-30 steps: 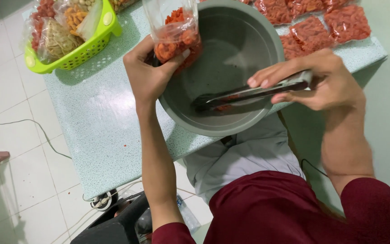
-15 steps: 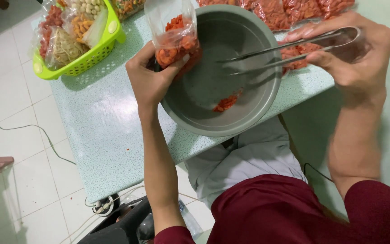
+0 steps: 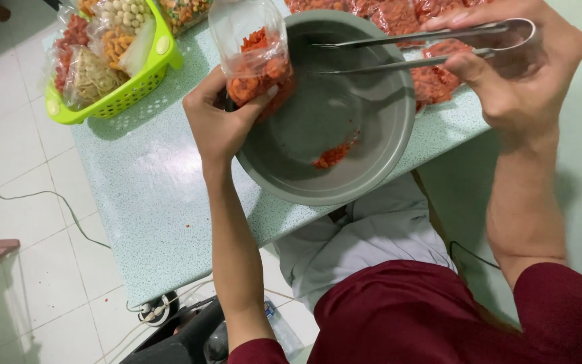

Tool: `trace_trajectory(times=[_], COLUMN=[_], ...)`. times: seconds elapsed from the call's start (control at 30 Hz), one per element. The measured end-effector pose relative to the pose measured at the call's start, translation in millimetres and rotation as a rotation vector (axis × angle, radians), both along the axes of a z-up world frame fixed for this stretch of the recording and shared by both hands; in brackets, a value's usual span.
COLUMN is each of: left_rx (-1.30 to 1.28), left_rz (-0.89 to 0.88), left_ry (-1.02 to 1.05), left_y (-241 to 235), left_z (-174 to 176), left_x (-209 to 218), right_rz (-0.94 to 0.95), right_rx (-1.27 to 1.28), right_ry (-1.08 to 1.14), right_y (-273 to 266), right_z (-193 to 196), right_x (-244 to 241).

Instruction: Using tongs to fill small plastic bags with orange snacks from a bowl and organizing the filled bags on a table.

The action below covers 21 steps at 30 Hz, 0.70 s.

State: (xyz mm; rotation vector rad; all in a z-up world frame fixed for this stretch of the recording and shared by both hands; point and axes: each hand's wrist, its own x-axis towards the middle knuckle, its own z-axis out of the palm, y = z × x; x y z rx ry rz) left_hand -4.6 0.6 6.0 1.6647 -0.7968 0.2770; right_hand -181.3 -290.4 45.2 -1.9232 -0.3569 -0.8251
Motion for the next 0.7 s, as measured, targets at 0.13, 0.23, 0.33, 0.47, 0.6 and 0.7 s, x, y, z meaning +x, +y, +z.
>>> trace_trajectory(times=[0.13, 0.23, 0.33, 0.47, 0.6, 0.7], left_rx=[0.016, -0.016, -0.020, -0.019, -0.006, 0.004], left_rz=[0.032, 0.010, -0.042, -0.060, -0.045, -0.048], left_ry=[0.022, 0.022, -0.007, -0.052, -0.074, -0.109], left_y=[-1.3, -2.0, -1.2, 0.7, -1.6, -0.5], left_z=[-2.0, -4.4, 3.5, 6.1, 5.6, 5.6], left_x=[0.6, 4.4, -1.9, -2.8, -4.8, -5.5], right_rz=[0.080, 0.091, 0.047, 0.002, -0.344, -0.454], right_rx=[-0.165, -0.126, -0.093, -0.140, -0.198, -0.162], right_ry=[0.123, 0.187, 0.064, -0.054, 0.000, 0.064], right_y=[12.3, 13.7, 11.5, -7.0, -15.7, -20.9], right_z=[22.7, 22.4, 15.8, 2.5, -12.6, -27.7], right_x=[-2.5, -11.5, -10.0, -0.6, -6.3, -4.0])
